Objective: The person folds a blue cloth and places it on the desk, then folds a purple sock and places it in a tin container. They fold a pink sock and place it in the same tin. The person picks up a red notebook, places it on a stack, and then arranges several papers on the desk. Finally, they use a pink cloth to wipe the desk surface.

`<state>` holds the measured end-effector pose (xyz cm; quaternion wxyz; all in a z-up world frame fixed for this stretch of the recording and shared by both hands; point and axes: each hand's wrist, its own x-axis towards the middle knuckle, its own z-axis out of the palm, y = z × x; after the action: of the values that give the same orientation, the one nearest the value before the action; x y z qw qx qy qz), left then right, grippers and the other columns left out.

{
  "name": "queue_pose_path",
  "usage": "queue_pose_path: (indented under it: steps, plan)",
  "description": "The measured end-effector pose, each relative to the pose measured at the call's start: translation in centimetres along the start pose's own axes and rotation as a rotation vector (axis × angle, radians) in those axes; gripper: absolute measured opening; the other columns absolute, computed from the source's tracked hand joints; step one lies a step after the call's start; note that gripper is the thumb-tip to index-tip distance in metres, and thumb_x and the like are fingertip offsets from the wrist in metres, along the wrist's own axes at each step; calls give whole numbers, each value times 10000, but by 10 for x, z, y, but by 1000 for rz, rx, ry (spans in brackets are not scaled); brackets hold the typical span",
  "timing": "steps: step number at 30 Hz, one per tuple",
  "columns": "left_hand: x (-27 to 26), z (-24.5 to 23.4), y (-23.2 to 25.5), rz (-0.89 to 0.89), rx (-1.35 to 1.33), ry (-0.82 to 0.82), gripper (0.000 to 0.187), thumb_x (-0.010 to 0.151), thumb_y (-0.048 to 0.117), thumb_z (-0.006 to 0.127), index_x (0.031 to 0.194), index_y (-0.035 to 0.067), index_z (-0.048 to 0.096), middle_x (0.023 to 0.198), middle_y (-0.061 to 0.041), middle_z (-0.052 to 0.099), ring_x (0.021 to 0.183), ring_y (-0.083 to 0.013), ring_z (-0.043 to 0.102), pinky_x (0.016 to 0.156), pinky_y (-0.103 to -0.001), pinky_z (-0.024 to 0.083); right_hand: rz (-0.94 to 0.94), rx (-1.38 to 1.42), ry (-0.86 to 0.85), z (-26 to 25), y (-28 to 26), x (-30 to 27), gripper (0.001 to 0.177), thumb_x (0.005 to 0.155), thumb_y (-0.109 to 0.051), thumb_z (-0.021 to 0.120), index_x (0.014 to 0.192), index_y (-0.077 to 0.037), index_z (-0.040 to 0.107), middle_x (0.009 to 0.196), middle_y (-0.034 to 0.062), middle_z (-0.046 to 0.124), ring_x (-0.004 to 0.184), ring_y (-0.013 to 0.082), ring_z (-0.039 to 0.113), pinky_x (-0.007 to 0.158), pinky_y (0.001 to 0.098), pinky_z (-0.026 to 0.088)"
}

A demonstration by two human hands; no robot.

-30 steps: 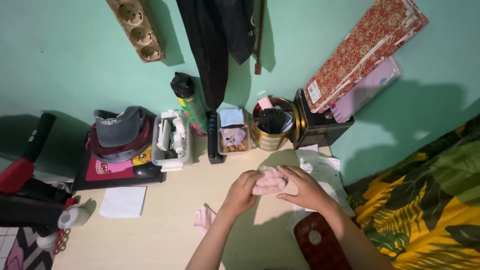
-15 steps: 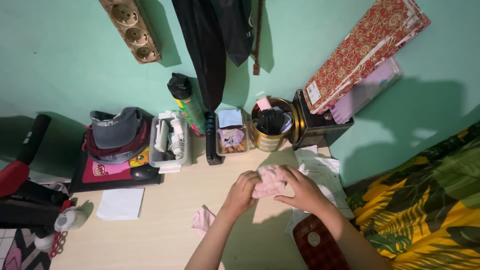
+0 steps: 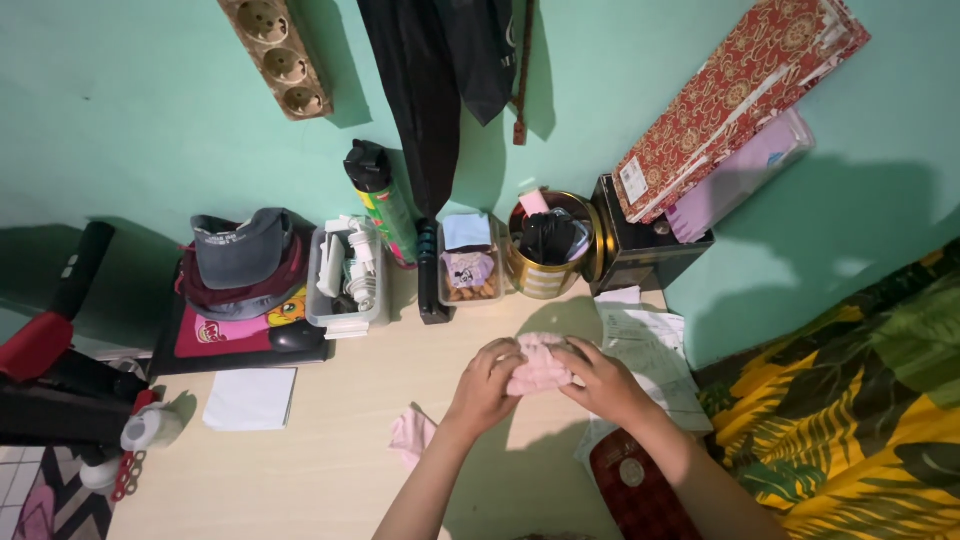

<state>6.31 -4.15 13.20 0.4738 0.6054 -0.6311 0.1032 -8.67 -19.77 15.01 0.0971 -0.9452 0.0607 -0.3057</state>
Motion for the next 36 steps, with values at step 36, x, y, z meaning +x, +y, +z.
queue_pose_path:
  steps: [36]
  plan:
    - [-33,12,-7,-1050,-588,22,339,756,190,752,1031,42,620,1150,-205,442,838,-437,605,631,-396,574,-65,60,-46,5,-23,-11,512,654,-168,647,1157,-235,583,1157,162,536,833,296,652,664,344,549]
